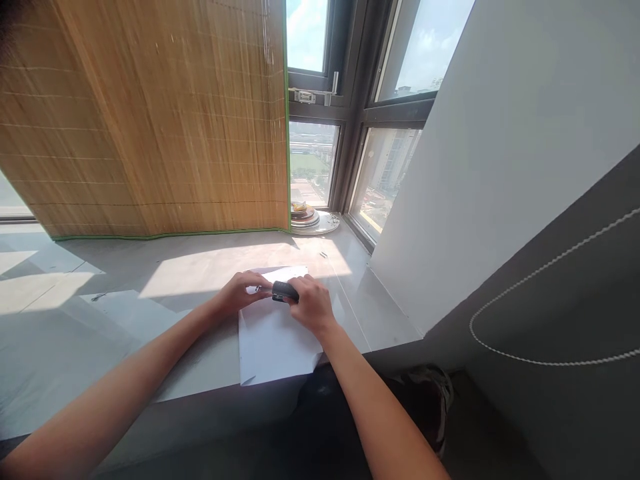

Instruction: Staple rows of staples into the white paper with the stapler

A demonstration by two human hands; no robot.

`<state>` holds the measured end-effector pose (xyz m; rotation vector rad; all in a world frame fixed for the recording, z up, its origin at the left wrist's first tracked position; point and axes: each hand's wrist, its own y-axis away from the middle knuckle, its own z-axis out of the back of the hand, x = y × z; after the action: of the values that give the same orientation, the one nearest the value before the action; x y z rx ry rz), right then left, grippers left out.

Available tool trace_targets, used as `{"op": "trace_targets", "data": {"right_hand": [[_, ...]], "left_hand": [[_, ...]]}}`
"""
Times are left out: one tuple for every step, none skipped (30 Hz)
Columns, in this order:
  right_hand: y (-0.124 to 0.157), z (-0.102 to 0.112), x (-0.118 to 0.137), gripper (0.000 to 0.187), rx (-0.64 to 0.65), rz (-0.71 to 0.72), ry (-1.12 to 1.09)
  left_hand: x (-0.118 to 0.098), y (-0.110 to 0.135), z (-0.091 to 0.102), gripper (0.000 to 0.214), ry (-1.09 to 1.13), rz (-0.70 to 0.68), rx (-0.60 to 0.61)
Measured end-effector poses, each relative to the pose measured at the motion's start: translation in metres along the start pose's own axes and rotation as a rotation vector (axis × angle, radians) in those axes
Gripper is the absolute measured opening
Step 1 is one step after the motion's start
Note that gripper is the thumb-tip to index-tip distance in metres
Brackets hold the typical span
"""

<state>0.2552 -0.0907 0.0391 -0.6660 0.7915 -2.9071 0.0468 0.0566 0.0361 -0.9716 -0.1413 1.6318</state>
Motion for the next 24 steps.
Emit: {"op": "trace_targets", "data": {"right_hand": [[0.0, 0.0, 0.0, 0.024, 0.006, 0.007, 0.002], [0.0, 0.0, 0.0, 0.025, 0.009, 0.011, 0.002], [0.0, 0.0, 0.0, 0.025, 0.009, 0.013, 0.001], [0.0, 0.0, 0.0, 0.024, 0.009, 0.016, 0.0], [0.0, 0.0, -0.001, 0.024, 0.01, 0.021, 0.0], [0.0, 0.0, -0.001, 0.023, 0.011, 0.026, 0.0], [0.0, -0.001, -0.002, 0.023, 0.013, 0.032, -0.003], [0.0, -0.001, -0.003, 0.023, 0.01, 0.033, -0.01], [0.0, 0.0, -0.004, 0.024, 0.005, 0.028, -0.021], [0.001, 0.0, -0.004, 0.025, -0.005, 0.016, -0.037], [0.001, 0.0, -0.005, 0.026, -0.018, -0.001, -0.055], [0.001, 0.001, -0.004, 0.027, -0.032, -0.023, -0.072], [0.001, 0.001, -0.004, 0.028, -0.045, -0.041, -0.085], [0.001, 0.001, -0.004, 0.028, -0.054, -0.052, -0.093], [0.001, 0.001, -0.004, 0.028, -0.057, -0.053, -0.099], [0.001, 0.001, -0.005, 0.028, -0.056, -0.045, -0.107], [0.001, 0.0, -0.007, 0.028, -0.051, -0.032, -0.121], [0.001, 0.0, -0.01, 0.029, -0.045, -0.019, -0.142], [0.001, 0.0, -0.014, 0.029, -0.04, -0.014, -0.167], [0.001, 0.001, -0.018, 0.03, -0.038, -0.018, -0.196], [0.001, 0.001, -0.024, 0.031, -0.041, -0.028, -0.224], [0.002, 0.002, -0.029, 0.032, -0.046, -0.04, -0.251], [0.003, 0.004, -0.033, 0.032, -0.052, -0.048, -0.275], [0.003, 0.005, -0.037, 0.031, -0.058, -0.046, -0.296]], "left_hand": [[0.0, 0.0, 0.0, 0.016, 0.005, 0.004, 0.007], [0.0, 0.0, 0.0, 0.015, 0.012, 0.014, 0.011], [0.001, 0.0, 0.0, 0.015, 0.02, 0.027, 0.015], [0.001, 0.0, 0.0, 0.015, 0.027, 0.04, 0.025], [0.001, 0.001, 0.0, 0.014, 0.028, 0.049, 0.04], [0.001, 0.001, 0.0, 0.014, 0.025, 0.051, 0.055], [0.001, 0.001, 0.0, 0.014, 0.018, 0.045, 0.067], [0.001, 0.001, 0.0, 0.014, 0.008, 0.03, 0.069], [0.0, 0.0, 0.0, 0.014, -0.003, 0.008, 0.058], [0.0, 0.0, 0.0, 0.015, -0.014, -0.015, 0.038], [-0.001, -0.001, 0.0, 0.016, -0.025, -0.031, 0.012], [-0.003, -0.002, 0.0, 0.017, -0.035, -0.039, -0.015], [-0.004, -0.002, 0.0, 0.017, -0.045, -0.04, -0.034], [-0.005, -0.003, 0.0, 0.017, -0.051, -0.04, -0.041], [-0.006, -0.003, 0.001, 0.017, -0.051, -0.042, -0.035], [-0.007, -0.003, 0.002, 0.017, -0.045, -0.051, -0.02], [-0.008, -0.003, 0.004, 0.018, -0.033, -0.065, 0.0], [-0.008, -0.003, 0.007, 0.018, -0.018, -0.078, 0.02], [-0.008, -0.002, 0.009, 0.018, -0.004, -0.087, 0.036], [-0.007, -0.002, 0.012, 0.018, 0.009, -0.092, 0.047], [-0.007, -0.001, 0.015, 0.018, 0.02, -0.091, 0.058], [-0.006, -0.001, 0.017, 0.018, 0.032, -0.091, 0.073], [-0.006, 0.0, 0.019, 0.019, 0.047, -0.091, 0.089], [-0.006, 0.0, 0.02, 0.02, 0.064, -0.093, 0.101]]}}
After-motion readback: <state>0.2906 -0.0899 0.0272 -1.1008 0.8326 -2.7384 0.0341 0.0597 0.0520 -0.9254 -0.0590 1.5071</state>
